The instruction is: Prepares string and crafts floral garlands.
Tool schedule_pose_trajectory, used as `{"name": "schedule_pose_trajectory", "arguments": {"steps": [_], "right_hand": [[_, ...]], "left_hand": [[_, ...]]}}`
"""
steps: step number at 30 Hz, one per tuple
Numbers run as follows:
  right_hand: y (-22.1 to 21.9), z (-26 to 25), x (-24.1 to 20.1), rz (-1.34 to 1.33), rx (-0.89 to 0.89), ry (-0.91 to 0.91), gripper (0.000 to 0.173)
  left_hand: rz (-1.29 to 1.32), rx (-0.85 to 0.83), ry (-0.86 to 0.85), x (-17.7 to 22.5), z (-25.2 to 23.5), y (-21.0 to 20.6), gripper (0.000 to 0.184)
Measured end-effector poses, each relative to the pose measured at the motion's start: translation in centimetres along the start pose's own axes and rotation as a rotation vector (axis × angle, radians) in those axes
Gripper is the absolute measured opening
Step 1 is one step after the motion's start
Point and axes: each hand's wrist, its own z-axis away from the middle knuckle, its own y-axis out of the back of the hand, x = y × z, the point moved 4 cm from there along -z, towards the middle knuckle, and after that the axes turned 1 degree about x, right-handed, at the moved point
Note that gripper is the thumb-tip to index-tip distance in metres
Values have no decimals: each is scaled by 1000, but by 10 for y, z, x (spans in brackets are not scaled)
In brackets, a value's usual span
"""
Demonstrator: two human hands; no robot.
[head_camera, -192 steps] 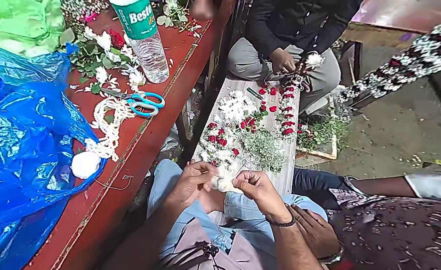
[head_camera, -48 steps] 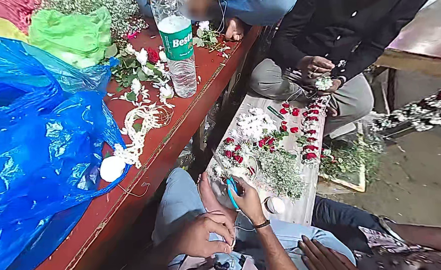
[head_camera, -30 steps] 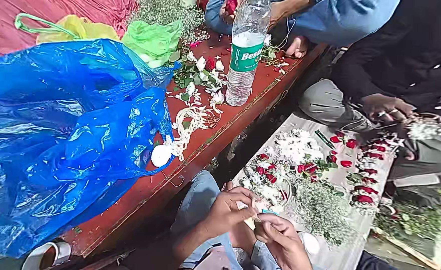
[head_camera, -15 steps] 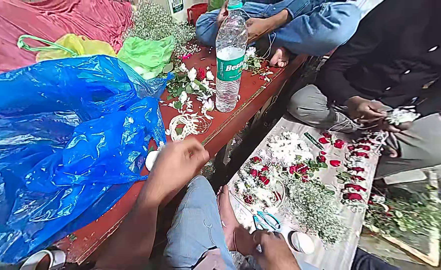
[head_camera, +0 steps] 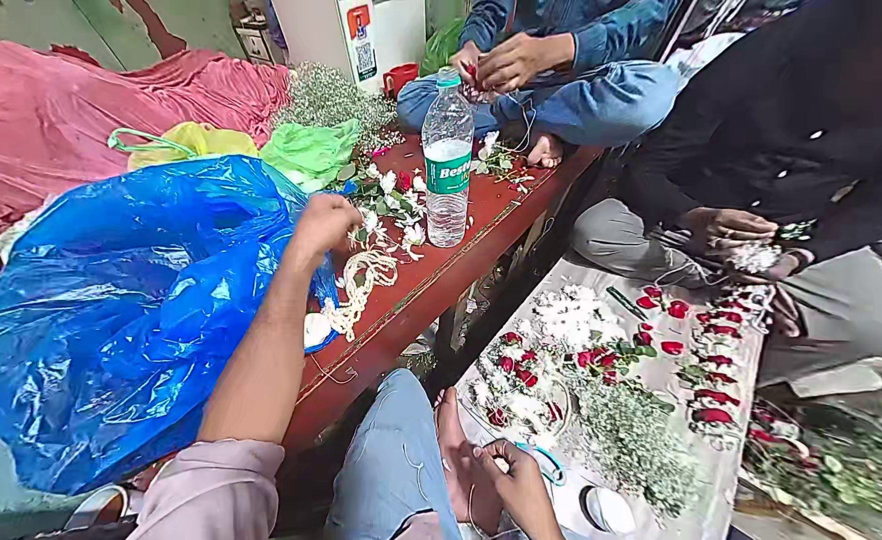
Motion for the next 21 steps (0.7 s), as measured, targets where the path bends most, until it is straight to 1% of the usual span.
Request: {"name": "schedule_pose_trajectory", "arguments": {"steps": [2, 3, 5, 7, 9, 10, 12, 14, 16, 19, 21], "right_hand": [[2, -14, -24, -29, -19, 52, 22], [3, -25, -44, -38, -32, 98, 22], [3, -49, -98, -76, -63, 219, 24], [2, -74, -163, -112, -66, 365, 24], [-3, -101, -227, -123, -7, 485, 25], [-9, -115, -254, -87, 39, 523, 26], [-26, -144, -295, 39, 131, 521, 30], [-49, -168, -316, 114, 153, 465, 38], [-68, -184, -325, 109, 172, 437, 37], [-75, -193, -325, -81, 222, 419, 29], [-72, -195, -324, -109, 273, 416, 40]], "left_hand": [[159, 55, -38, 24, 14, 33, 17], [211, 68, -68, 33, 20, 46, 17], [312, 39, -137, 48, 35, 65, 20], [396, 0, -190, 57, 49, 73, 21], [427, 1, -222, 64, 58, 77, 21], [434, 6, -228, 65, 60, 79, 22], [451, 12, -232, 67, 61, 83, 22], [477, 13, -234, 69, 60, 86, 22], [491, 16, -235, 69, 61, 89, 22], [526, 33, -244, 68, 63, 95, 22], [552, 54, -248, 66, 62, 100, 22]]}}
